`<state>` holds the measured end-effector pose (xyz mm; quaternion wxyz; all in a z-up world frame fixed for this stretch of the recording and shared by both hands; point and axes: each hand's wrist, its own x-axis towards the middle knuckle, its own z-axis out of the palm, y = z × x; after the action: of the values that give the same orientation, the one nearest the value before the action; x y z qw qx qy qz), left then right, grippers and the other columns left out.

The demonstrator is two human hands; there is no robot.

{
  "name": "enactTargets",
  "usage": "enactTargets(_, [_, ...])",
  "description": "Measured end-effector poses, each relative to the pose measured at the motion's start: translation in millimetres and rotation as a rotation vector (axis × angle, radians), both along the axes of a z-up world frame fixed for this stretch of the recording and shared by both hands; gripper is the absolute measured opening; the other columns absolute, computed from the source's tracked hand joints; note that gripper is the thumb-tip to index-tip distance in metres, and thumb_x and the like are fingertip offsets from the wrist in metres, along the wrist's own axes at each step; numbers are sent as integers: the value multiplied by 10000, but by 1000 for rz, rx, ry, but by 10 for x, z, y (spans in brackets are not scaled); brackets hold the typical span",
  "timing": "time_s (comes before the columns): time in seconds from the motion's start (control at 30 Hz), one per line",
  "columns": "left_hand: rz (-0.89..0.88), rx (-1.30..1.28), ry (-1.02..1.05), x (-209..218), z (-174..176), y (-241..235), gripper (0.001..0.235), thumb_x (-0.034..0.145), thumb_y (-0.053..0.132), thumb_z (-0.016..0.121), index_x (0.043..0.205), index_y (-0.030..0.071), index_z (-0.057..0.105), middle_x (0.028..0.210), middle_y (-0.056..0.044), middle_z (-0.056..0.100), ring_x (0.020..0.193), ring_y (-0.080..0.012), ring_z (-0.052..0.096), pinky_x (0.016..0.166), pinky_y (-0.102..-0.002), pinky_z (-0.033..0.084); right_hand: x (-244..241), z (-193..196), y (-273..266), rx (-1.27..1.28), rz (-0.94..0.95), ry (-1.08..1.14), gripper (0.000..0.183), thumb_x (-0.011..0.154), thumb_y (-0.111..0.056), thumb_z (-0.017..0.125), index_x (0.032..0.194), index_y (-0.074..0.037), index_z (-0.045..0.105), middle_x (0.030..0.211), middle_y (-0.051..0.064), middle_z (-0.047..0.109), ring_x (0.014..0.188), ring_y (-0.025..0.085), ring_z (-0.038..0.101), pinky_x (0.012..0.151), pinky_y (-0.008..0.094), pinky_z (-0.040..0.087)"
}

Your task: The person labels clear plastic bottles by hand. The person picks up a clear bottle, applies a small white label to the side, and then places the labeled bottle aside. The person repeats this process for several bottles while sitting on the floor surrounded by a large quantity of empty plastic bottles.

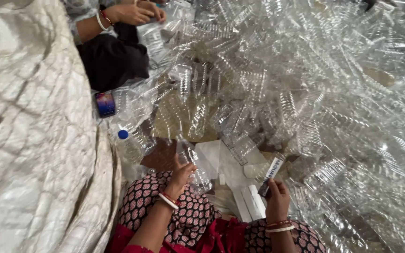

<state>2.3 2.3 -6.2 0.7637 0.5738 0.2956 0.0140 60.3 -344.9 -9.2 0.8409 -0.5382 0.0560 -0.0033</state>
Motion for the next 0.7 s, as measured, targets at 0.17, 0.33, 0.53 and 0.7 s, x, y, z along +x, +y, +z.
enactTargets(0.17, [15, 4, -20, -37, -20, -3, 1128, 861, 305, 694, 1604, 219, -151, 1320, -244, 622, 1178, -352, 658, 964, -524, 582, -17, -30, 29, -20, 22, -10, 93, 1015, -137, 651, 1003, -46, 666, 884, 49, 674, 730, 110, 611, 648, 262, 513])
enactTargets(0.33, [21, -35, -8, -60, -44, 55, 1143, 849, 292, 693, 1587, 251, -180, 1306, -243, 617, 1195, -361, 641, 924, -521, 600, 24, -87, 116, -57, 33, 42, 117, 983, -146, 647, 1018, -35, 656, 883, 32, 679, 741, 113, 645, 662, 287, 563])
enactTargets(0.53, [3, -33, -17, -2, -77, 26, 1085, 893, 198, 655, 1595, 277, -169, 1203, -224, 650, 861, -207, 660, 624, -297, 587, -146, -2, 157, -150, 73, -15, 138, 991, -136, 669, 1038, -7, 674, 880, 36, 656, 701, 99, 589, 607, 272, 505])
enactTargets(0.7, [22, -65, -30, -25, -25, 5, 1103, 879, 93, 648, 1602, 289, -162, 1091, -220, 660, 559, -89, 524, 454, -178, 470, -209, 296, 251, -134, 101, 4, 143, 979, -147, 651, 1013, -9, 666, 848, 31, 659, 676, 95, 593, 599, 274, 525])
